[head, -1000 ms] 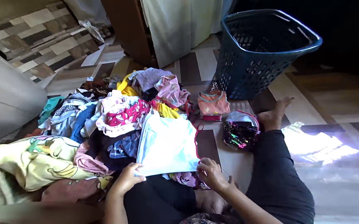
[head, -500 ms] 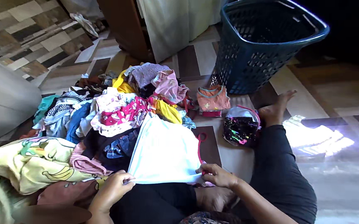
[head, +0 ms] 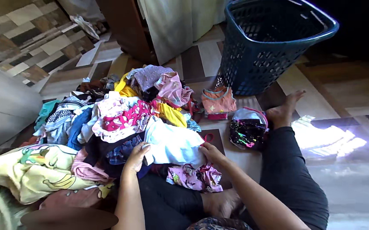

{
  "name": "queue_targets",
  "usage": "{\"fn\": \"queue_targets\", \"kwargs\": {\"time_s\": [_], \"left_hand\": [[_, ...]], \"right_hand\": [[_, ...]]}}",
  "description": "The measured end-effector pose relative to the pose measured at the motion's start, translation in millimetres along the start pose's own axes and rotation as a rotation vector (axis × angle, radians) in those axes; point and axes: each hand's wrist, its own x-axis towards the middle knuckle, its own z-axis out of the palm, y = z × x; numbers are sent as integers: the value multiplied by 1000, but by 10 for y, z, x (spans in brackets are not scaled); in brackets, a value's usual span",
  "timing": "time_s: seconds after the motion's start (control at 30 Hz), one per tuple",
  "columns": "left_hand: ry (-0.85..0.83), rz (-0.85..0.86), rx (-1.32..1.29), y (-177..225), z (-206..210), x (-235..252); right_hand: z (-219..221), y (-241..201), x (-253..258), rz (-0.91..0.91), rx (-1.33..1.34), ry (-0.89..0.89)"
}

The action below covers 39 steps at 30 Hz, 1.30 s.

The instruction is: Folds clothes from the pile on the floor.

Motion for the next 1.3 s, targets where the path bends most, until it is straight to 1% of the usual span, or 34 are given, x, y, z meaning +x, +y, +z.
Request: {"fn": "queue_targets", "kwargs": {"time_s": [0.1, 0.17, 0.3, 0.4, 0.5, 0.57, 0.6, 0.67, 0.77, 0.83, 0.93, 1.0, 1.07, 1.13, 1.23, 1.3], "left_hand": [[84, -71, -4, -119, 34, 68], [130, -82, -4, -127, 30, 86], [162, -90, 51, -100, 49, 131], [179, -103, 249, -63, 62, 186], [207, -107, 568, 22, 16, 248], [249, -126, 776, 209, 48, 233], [285, -118, 833, 313, 100, 227], [326, -53, 857, 457, 234, 269], [264, 46, 873, 525, 461, 467], [236, -6, 969, 554, 606, 681], [227, -202, 1116, 555, 711, 1010], [254, -250, 1163, 522, 733, 1184], [242, -277, 1179, 512, 762, 1314], [225, -298, 1219, 494, 797, 1401], [193, -351, 1299, 478, 820, 1482], [189, -336, 1229, 471, 750, 1543]], "right_hand": [[33, 88, 103, 29, -40, 55], [36, 146, 150, 49, -59, 80], [33, 259, 220, 59, -157, 107], [25, 271, 236, 84, -256, 86], [5, 182, 252, 151, -390, 48], [-20, 75, 275, 187, -458, 43], [-38, 25, 296, 180, -472, 59], [-90, -59, 377, 125, -458, 114], [-129, -157, 555, 57, -417, 177], [-117, -169, 704, 49, -383, 170], [-51, -125, 894, 125, -324, 151], [-19, -111, 944, 197, -306, 137], [-28, -154, 938, 273, -328, 101], [-49, -164, 953, 312, -358, 49], [-96, -134, 991, 270, -361, 4], [-142, -155, 991, 209, -296, 25]]}}
